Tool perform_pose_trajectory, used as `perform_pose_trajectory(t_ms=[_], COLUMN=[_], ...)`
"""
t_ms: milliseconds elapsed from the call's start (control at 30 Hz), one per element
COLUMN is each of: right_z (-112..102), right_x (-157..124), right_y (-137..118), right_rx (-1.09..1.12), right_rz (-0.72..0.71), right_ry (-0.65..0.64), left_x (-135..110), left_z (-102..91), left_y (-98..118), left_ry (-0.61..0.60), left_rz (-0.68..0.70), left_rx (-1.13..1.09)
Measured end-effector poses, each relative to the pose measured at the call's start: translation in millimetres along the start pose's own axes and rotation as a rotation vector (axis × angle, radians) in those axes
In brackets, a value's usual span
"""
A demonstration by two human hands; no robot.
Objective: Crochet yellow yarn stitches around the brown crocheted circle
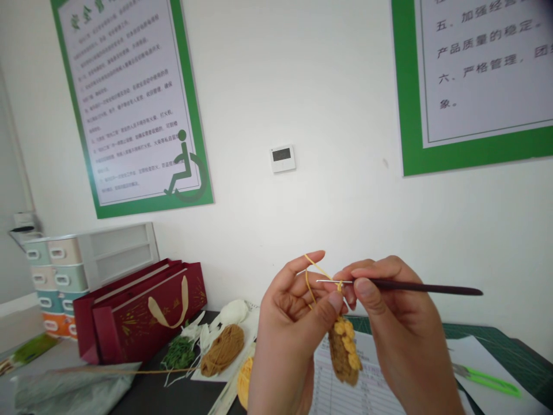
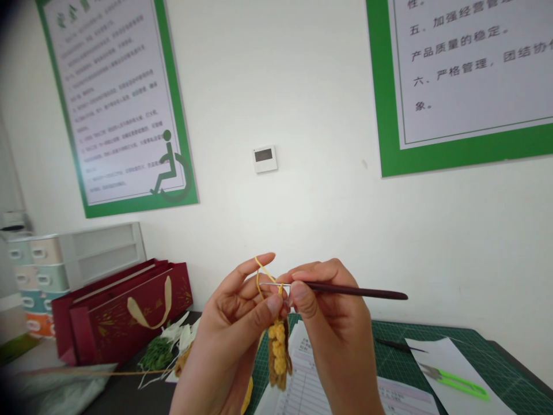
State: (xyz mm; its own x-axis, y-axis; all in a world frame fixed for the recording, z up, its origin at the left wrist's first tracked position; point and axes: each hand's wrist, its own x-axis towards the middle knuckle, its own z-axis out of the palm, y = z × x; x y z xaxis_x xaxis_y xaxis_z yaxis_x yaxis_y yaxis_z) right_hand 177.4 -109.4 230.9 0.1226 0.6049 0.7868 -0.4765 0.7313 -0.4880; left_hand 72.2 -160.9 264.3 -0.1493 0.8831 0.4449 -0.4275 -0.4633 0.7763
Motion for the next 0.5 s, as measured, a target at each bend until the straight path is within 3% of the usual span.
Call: perform_pose_trajectory(t_ms=[500], right_z=[0.6], right_x=[-1.3], right_y=[1.0], right_rx=[-0.026], right_rz=[0.021], right_ry=[-0.012], left_x=[1.1], left_z=[-4.8], left_y=[1.2], left_ry=[-0.015], left_rz=[-0.028], left_rx=[-0.050])
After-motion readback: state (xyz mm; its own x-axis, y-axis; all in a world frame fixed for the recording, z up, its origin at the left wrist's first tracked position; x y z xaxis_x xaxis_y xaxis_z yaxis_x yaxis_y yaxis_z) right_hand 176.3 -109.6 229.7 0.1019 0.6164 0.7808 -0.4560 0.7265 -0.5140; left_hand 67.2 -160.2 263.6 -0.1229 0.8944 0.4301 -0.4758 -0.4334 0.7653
